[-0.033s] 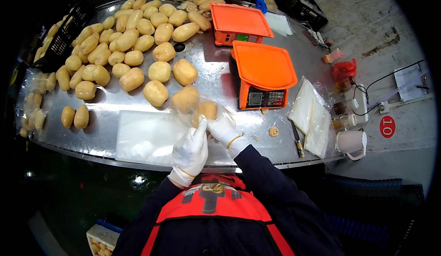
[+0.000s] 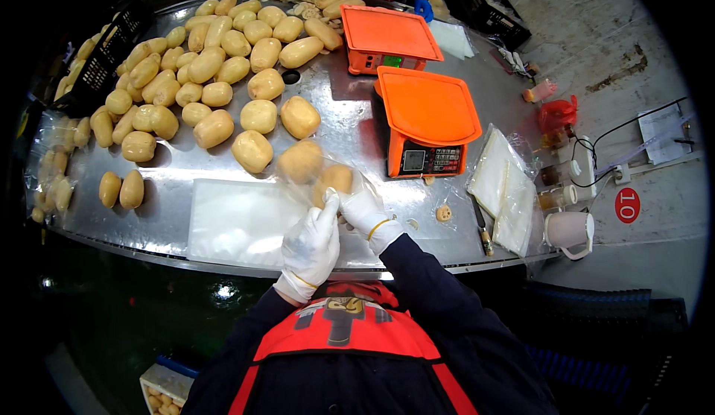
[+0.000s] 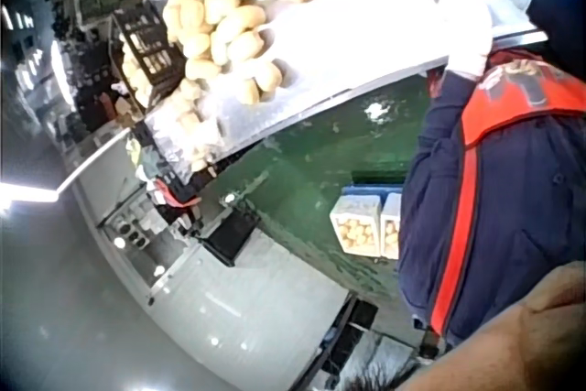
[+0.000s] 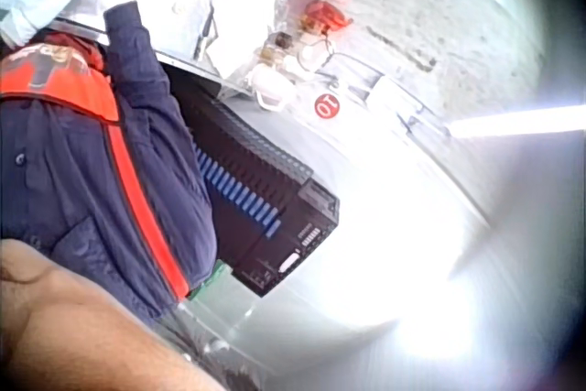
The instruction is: The person picks peeled potatoes from a metal table and places them into clear plastic bags. They seal the bags and place them into black crates. A coworker is visible in the background performing similar tasks.
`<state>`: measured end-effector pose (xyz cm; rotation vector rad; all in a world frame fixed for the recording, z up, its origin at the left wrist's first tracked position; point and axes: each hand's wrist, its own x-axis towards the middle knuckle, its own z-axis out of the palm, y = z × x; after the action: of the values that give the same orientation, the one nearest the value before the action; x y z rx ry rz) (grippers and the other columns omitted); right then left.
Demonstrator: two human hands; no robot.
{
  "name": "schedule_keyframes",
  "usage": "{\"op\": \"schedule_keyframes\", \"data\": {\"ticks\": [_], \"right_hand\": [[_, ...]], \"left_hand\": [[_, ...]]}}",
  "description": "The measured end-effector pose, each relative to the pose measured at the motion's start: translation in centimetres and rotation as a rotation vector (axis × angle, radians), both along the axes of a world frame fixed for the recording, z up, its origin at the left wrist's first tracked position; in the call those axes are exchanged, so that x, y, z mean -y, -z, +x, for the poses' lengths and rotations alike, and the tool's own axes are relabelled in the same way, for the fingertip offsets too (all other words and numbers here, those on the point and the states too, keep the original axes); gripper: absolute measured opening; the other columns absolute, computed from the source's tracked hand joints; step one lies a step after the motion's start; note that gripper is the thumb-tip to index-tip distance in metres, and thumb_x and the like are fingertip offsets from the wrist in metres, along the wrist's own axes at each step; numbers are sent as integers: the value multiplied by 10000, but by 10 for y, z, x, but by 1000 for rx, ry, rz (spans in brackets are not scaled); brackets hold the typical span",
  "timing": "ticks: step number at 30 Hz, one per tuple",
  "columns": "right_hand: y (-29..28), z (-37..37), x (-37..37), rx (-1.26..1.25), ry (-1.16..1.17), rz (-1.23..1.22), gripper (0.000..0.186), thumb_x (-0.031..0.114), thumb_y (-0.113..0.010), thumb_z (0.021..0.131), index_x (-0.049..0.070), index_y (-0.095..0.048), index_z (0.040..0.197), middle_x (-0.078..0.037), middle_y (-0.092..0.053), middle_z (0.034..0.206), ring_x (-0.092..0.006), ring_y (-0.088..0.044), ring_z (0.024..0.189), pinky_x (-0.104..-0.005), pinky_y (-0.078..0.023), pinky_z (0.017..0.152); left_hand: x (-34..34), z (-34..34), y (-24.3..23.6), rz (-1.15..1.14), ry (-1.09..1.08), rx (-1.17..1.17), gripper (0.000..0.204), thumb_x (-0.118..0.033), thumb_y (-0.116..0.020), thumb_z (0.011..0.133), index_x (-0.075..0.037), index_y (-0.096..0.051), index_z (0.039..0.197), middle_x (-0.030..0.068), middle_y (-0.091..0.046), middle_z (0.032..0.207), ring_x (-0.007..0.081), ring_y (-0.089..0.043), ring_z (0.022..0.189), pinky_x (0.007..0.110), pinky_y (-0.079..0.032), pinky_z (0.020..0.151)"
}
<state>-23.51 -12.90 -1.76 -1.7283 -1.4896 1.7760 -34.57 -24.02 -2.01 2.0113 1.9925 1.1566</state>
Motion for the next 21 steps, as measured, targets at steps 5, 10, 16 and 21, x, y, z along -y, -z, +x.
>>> {"op": "schedule_keyframes", "data": {"ticks": [5,10,16,21], "right_hand": [[41,-6,8,-281,199,170,599,139,-764,878,43,-515,1414,-121,-669,1158,-192,-670,945,-348,-574,730],[38,-23,15,-402,349,138,632,15,-756,878,65,-448,1427,-134,-648,1174,-204,-652,1022,-340,-583,811],[100,-2,4,-365,328,127,515,84,-782,885,59,-564,1351,-115,-701,1065,-205,-682,973,-328,-565,817],[71,-15,-5,-170,-239,555,264,123,-718,934,47,-684,1185,-99,-727,1007,-206,-684,963,-339,-546,826]], "left_hand": [[0,3,5,5,45,67,476,-42,-660,847,-48,-643,1323,83,-535,776,276,-617,680,395,-506,599],[1,-4,9,27,80,84,457,-31,-645,861,-46,-643,1318,88,-542,787,282,-617,698,398,-505,618],[-1,-11,7,57,137,60,527,-73,-666,841,-29,-611,1362,69,-544,814,239,-635,746,374,-525,653],[-2,-13,6,58,121,113,448,-41,-662,849,-47,-648,1297,83,-557,823,265,-638,759,389,-523,661]]}}
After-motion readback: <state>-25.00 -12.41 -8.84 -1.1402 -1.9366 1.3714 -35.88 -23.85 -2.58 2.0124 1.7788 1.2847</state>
